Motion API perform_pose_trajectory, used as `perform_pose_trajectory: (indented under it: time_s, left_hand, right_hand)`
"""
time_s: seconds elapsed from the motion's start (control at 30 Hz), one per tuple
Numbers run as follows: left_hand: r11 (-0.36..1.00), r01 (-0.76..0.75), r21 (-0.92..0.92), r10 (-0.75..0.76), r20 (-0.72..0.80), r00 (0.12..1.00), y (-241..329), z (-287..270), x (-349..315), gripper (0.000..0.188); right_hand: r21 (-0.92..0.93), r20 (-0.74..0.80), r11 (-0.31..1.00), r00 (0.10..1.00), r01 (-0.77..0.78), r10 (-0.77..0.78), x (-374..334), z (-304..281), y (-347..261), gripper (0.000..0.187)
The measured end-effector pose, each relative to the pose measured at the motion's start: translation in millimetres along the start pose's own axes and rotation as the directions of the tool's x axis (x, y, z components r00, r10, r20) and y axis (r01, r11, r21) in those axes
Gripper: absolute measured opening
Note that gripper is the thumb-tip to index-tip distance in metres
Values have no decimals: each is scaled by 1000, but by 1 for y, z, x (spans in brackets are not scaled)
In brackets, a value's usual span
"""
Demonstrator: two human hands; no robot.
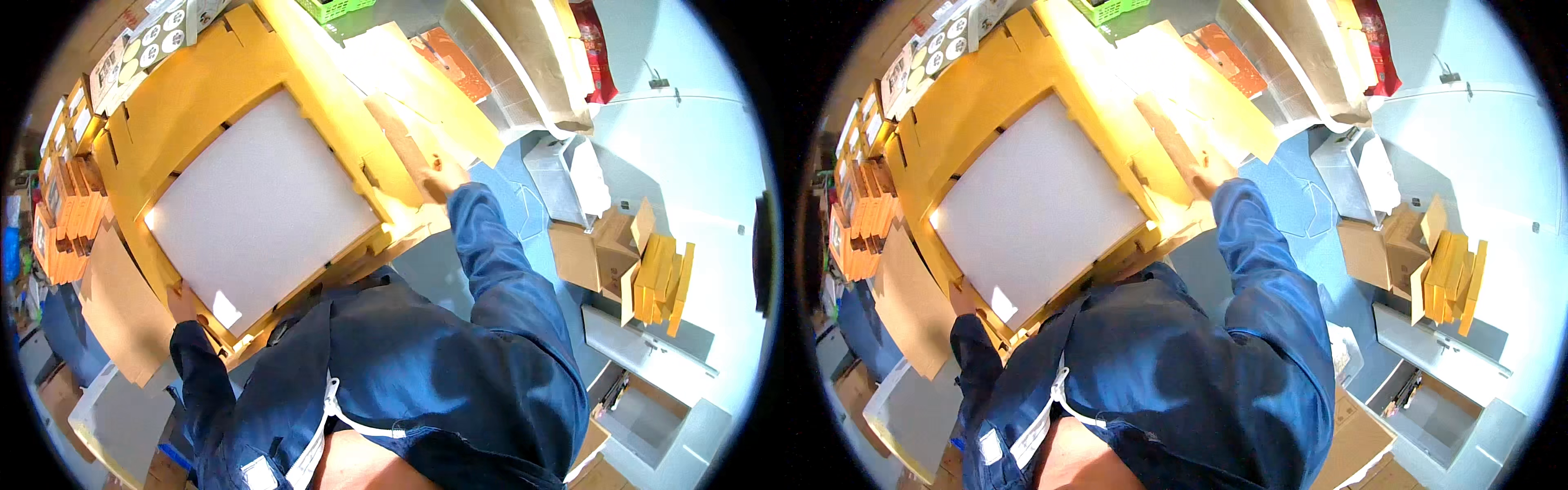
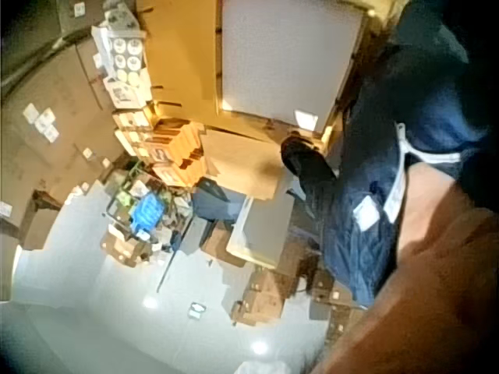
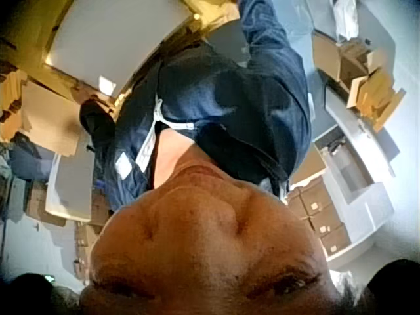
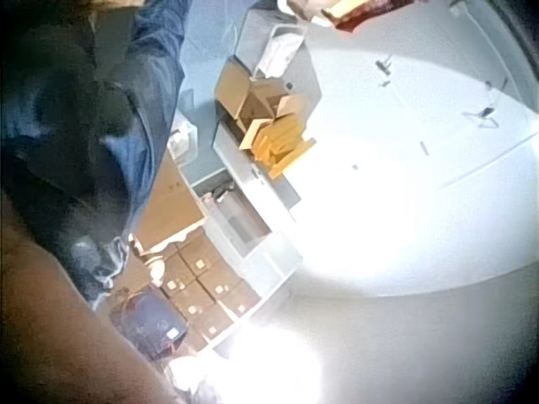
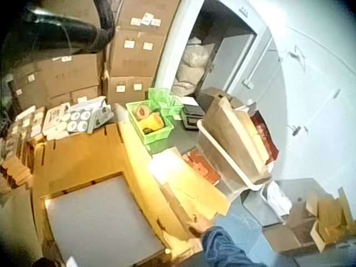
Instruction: The person assembles a cardboard box by folding the flaps and inserting a yellow plastic grid divider. They then place a white foam sheet inside the box and add a second yellow plastic divider on top. The person works in a warehouse environment surrounded by stacks of boxes and packaging materials.
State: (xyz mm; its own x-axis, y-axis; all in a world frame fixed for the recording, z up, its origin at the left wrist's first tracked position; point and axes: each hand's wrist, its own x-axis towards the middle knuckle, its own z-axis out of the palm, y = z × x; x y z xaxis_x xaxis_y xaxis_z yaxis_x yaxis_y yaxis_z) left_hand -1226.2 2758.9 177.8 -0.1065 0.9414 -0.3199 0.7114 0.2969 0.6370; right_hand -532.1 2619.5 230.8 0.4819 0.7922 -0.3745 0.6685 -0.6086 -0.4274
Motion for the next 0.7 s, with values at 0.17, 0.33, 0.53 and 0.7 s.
perform_pose_trajectory:
  time_s: [0.17, 0.33, 0.53, 0.7]
  left_hand:
    - [998, 59, -11, -60, -180, 982, -26, 3, -9, 41]
    - [1000, 21, -4, -22, -187, 982, -27, 13, -8, 30]
    - [919, 154, 363, -77, -216, 973, -17, 22, -15, 44]
    - [925, 310, 219, -210, -385, 899, 29, 35, -26, 32]
  right_hand:
    - [-55, 127, 996, 990, 63, -56, 19, 10, -3, 40]
    - [74, 174, 985, 971, 154, -165, 22, 4, 11, 39]
    - [301, 365, 952, 915, 57, -170, 45, 2, 18, 44]
    - [118, 3, 923, 929, 366, -369, 62, -23, -1, 38]
